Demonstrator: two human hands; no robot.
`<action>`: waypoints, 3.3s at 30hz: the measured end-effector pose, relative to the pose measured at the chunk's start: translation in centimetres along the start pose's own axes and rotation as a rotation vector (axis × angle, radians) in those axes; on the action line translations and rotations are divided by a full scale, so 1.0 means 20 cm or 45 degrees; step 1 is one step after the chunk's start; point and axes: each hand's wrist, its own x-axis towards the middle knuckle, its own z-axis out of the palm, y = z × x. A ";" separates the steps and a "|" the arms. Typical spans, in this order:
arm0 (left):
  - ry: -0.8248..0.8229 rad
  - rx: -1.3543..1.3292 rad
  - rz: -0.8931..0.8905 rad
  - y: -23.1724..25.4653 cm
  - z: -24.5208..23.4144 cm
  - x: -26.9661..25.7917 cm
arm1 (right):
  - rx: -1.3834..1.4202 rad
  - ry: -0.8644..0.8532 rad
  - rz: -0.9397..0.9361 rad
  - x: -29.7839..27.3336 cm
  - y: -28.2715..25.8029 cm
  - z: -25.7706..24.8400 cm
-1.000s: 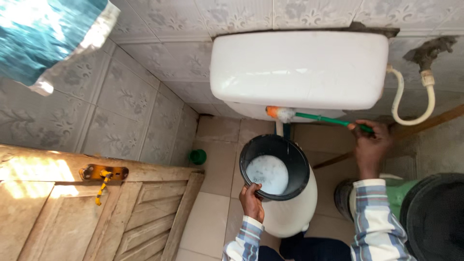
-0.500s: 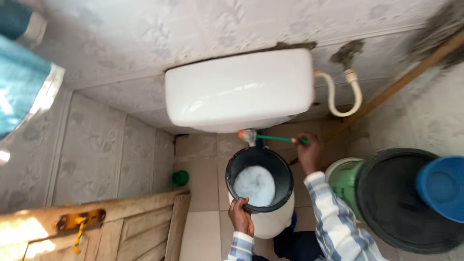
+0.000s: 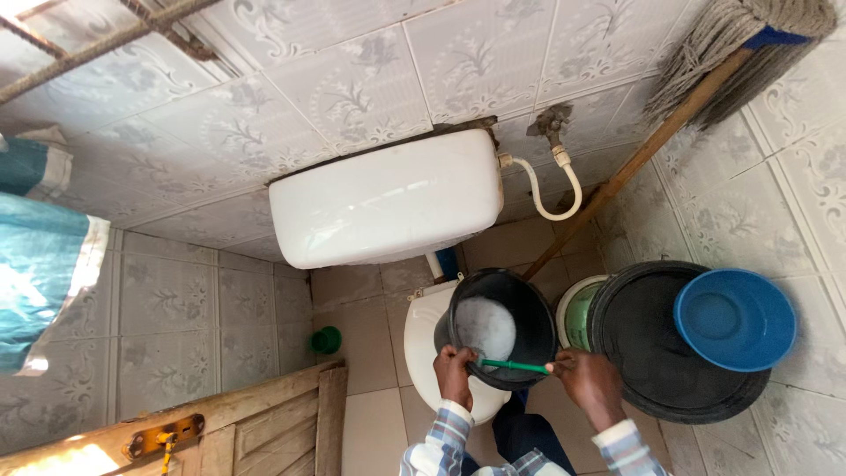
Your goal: The person cleans a toilet using a brush and soapy water from a bucket. They scrub the toilet tank, the closed lid, and the underside of the lid after lifting it. The person repeatedly dips the brush into the bucket to reload soap during the process.
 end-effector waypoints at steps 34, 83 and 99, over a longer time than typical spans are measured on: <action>0.368 -0.380 -0.088 -0.19 -0.31 0.10 | 1.663 -0.176 0.253 0.20 -0.54 0.40; 0.225 -0.397 -0.010 0.14 -0.23 -0.14 | 0.479 -0.097 0.154 0.73 -0.49 -0.28; 0.018 -0.311 0.131 0.58 -0.81 -0.50 | 0.462 0.165 0.006 -0.01 -0.76 -0.14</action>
